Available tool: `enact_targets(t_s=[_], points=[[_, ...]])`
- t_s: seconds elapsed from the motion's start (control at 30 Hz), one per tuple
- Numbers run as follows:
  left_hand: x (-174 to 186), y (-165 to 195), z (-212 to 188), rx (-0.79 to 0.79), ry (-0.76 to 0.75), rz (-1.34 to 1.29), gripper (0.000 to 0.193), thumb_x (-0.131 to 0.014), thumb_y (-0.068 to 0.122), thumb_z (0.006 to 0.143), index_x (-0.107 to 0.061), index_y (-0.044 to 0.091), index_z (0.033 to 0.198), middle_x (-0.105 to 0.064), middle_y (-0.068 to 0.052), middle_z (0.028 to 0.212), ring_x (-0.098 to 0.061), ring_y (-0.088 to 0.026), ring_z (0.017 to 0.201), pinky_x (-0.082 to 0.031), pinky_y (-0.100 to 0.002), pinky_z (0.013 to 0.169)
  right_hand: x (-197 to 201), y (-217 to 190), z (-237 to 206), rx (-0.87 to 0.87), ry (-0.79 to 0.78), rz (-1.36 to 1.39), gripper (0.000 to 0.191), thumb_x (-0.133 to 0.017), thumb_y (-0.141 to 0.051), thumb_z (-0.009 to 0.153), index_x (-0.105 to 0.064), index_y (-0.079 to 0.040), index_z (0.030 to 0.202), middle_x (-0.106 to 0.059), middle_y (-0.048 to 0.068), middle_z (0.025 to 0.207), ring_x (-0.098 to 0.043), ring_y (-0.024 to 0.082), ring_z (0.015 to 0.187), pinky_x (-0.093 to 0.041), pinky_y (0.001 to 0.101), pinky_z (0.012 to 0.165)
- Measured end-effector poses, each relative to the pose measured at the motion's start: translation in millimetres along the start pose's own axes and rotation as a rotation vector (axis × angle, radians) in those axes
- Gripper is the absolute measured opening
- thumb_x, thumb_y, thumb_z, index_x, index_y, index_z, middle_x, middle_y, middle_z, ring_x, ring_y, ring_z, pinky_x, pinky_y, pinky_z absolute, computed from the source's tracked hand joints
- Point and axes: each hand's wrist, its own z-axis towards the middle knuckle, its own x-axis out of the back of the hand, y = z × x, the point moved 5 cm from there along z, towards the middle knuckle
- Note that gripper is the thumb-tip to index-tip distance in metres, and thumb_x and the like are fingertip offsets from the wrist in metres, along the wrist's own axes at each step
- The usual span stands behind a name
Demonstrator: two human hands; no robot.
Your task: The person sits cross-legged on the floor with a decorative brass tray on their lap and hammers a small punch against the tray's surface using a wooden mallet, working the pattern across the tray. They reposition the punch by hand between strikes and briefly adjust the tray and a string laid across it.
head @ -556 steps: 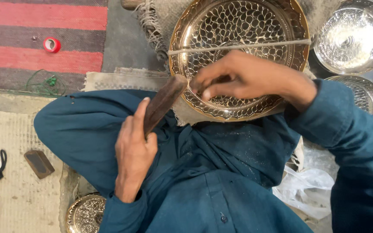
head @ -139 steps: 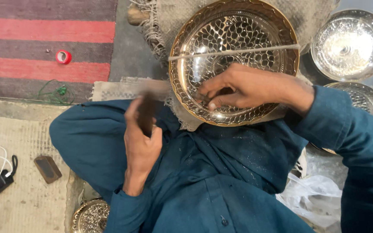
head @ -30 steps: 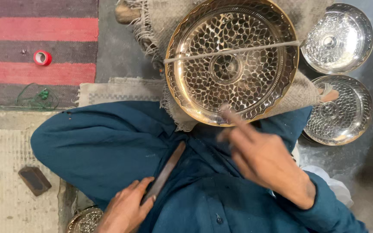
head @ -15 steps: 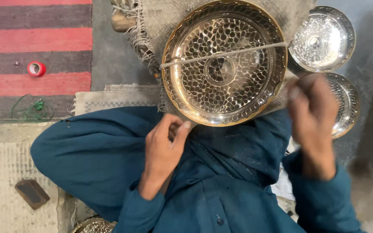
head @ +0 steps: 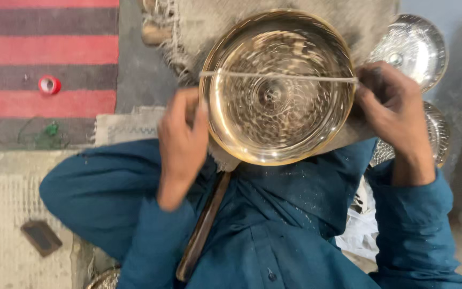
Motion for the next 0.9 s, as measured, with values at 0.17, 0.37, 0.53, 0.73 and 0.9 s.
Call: enact_targets(t_s=[0.17,0.37,0.53,0.73,0.9], points=[[-10,-15,23,0.056,0.086,-0.116,0.016,-0.065,0.013,0.108,-0.065,0.001,0.117,-0.070,-0.009,0.097,-0.062,-0.017,0.082,-0.052,-0.033,0.075,5,-11,-1,-0.003,-0.035,-0.096,0.018,-0.068,-0.001,0.103,-0.065,0.002,0.120,-0.055,-0.003,0.086,-0.047,0.005,0.081,-0.041,0.0221,0.071],[-9,-15,-44,0.144,0.107,-0.107,0.020,-0.061,0.013,0.107,-0.060,-0.002,0.120,-0.067,-0.011,0.101,-0.063,-0.020,0.090,-0.052,-0.033,0.084,24,-31,-2,-0.265,0.073,-0.114,0.011,-0.063,-0.002,0.101,-0.060,-0.001,0.112,-0.052,-0.001,0.081,-0.047,0.005,0.066,-0.041,0.0216,0.055],[18,-26,-91,0.194,-0.158,0.183,0.013,-0.062,0.010,0.100,-0.065,0.002,0.109,-0.069,-0.015,0.100,-0.069,-0.033,0.095,-0.055,-0.041,0.081,25,-80,0,0.039,-0.054,-0.104,0.009,-0.049,0.002,0.106,-0.050,0.004,0.115,-0.063,0.009,0.103,-0.067,0.016,0.099,-0.056,0.0280,0.088],[-7,-54,-170,0.474,-0.819,0.635,0.046,-0.078,0.030,0.078,-0.061,0.003,0.112,-0.065,-0.021,0.111,-0.067,-0.043,0.100,-0.056,-0.051,0.075,-26,-107,9,0.051,-0.472,0.141,0.019,-0.061,-0.005,0.093,-0.062,-0.001,0.111,-0.075,0.011,0.101,-0.077,0.021,0.098,-0.065,0.0332,0.086],[-7,-67,-188,0.403,-0.748,0.652,0.038,-0.073,0.031,0.083,-0.064,0.003,0.107,-0.069,-0.019,0.102,-0.070,-0.039,0.094,-0.058,-0.048,0.077,-88,-86,22,-0.014,-0.633,0.425,0.014,-0.063,-0.008,0.098,-0.057,-0.001,0.109,-0.071,0.010,0.114,-0.073,0.018,0.101,-0.064,0.0328,0.087]])
